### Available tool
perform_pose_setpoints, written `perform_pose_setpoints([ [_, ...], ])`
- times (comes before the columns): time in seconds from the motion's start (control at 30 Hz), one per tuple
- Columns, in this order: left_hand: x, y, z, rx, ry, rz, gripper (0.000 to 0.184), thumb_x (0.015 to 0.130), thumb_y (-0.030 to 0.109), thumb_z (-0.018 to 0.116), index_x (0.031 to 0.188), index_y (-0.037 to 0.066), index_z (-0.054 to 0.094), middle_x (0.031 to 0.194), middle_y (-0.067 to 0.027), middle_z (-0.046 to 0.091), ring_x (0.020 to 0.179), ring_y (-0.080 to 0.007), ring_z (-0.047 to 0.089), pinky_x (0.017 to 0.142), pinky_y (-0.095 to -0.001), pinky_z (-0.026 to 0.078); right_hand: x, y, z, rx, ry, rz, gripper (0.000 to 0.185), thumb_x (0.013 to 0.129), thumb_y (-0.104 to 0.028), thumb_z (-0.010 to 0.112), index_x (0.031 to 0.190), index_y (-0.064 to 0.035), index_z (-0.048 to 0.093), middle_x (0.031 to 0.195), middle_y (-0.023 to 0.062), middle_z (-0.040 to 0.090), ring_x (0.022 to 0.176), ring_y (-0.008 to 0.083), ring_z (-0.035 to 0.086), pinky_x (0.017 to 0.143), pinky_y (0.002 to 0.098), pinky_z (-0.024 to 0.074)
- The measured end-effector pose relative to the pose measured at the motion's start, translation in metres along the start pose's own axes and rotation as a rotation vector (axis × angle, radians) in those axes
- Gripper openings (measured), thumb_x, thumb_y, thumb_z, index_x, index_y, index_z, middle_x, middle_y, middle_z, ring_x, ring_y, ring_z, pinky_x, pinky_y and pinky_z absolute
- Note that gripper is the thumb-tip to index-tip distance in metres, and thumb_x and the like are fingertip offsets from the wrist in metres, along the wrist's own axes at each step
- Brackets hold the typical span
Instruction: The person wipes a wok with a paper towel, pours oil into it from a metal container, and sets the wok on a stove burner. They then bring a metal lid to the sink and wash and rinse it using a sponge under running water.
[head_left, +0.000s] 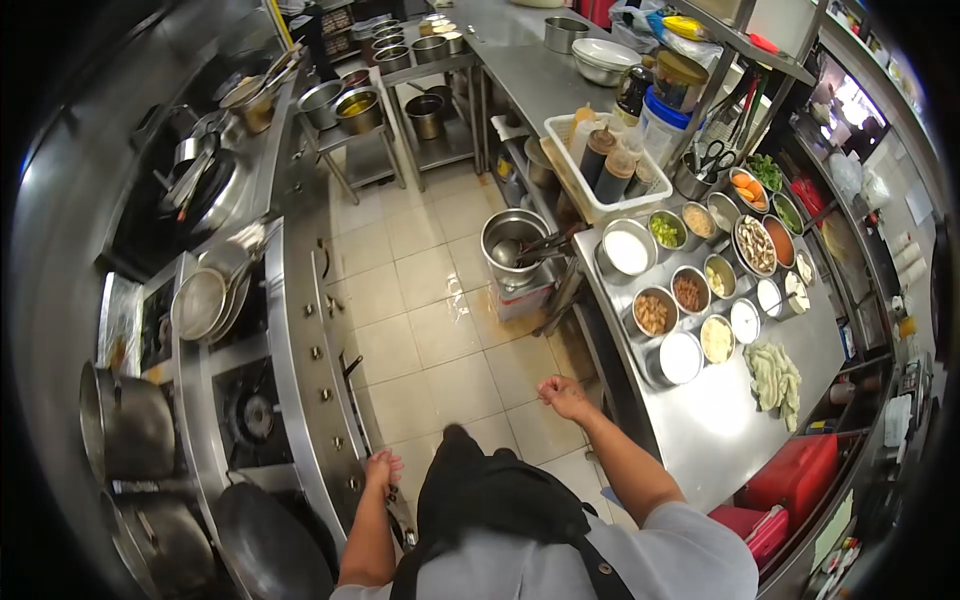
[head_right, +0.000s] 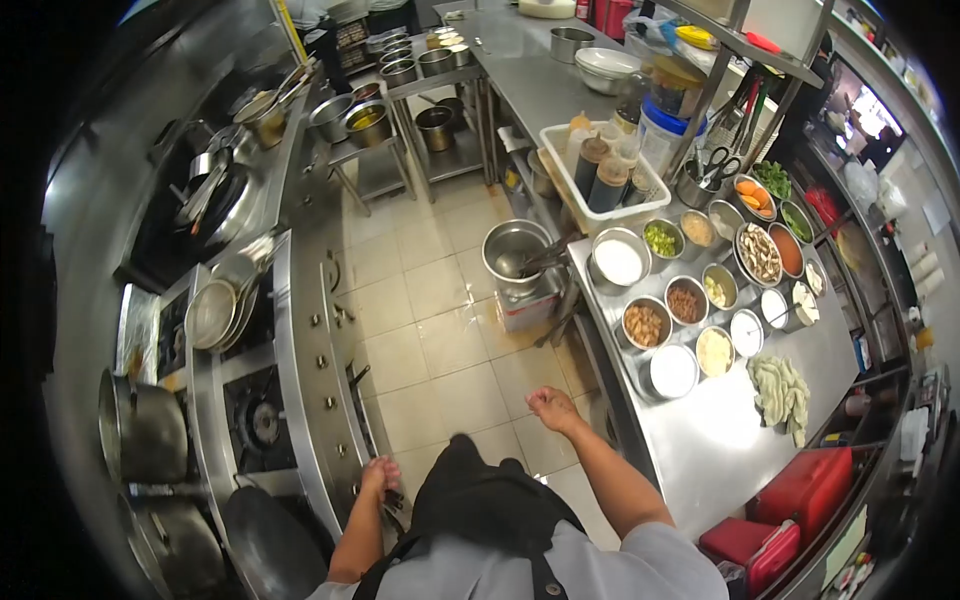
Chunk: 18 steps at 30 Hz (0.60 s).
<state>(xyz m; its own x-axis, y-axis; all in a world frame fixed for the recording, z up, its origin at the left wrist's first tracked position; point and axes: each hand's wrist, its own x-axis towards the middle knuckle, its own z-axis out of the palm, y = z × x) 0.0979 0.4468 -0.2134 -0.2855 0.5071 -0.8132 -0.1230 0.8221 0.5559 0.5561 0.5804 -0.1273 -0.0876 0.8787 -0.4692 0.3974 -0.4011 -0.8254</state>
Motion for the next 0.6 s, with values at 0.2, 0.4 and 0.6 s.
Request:
perform_pose_setpoints([
  [0.2, 0.098, 0.173, 0.131, 0.036, -0.236, 0.069, 0.044, 0.09, 0.035, 0.054, 0.122, 0.005, 0.047, 0.104, -0.0127, 0.064, 0.086, -0.0221, 0.063, 0.064, -0.0373, 0.049, 0.044, 0.024, -0.008, 0.119, -0.011, 0.15, 0.024, 0.085, -0.024, 0.057, 0.091, -0.0015, 0.062, 0.077, 0.0043, 0.064, 0.068, 0.0127, 0.059, 0.067, 0.0264, 0.0474],
  [0.4, 0.23, 0.291, 0.317, 0.039, -0.365, -0.007, 0.065, 0.085, 0.037, 0.064, 0.134, 0.007, 0.035, 0.113, -0.0119, 0.057, 0.095, -0.0212, 0.058, 0.069, -0.0393, 0.048, 0.09, 0.022, -0.025, 0.205, 0.051, 0.51, 0.027, 0.088, -0.031, 0.056, 0.095, -0.0054, 0.061, 0.086, 0.0035, 0.066, 0.075, 0.0117, 0.061, 0.066, 0.0275, 0.0487],
  [0.6, 0.313, 0.34, 0.44, -0.101, -0.334, -0.234, 0.066, 0.085, 0.022, 0.062, 0.139, 0.012, 0.026, 0.119, -0.0128, 0.054, 0.094, -0.0246, 0.058, 0.068, -0.0444, 0.051, 0.128, -0.002, -0.029, 0.28, 0.171, 0.727, 0.035, 0.09, -0.037, 0.056, 0.101, -0.0032, 0.058, 0.09, 0.0073, 0.066, 0.079, 0.0129, 0.062, 0.068, 0.028, 0.05],
])
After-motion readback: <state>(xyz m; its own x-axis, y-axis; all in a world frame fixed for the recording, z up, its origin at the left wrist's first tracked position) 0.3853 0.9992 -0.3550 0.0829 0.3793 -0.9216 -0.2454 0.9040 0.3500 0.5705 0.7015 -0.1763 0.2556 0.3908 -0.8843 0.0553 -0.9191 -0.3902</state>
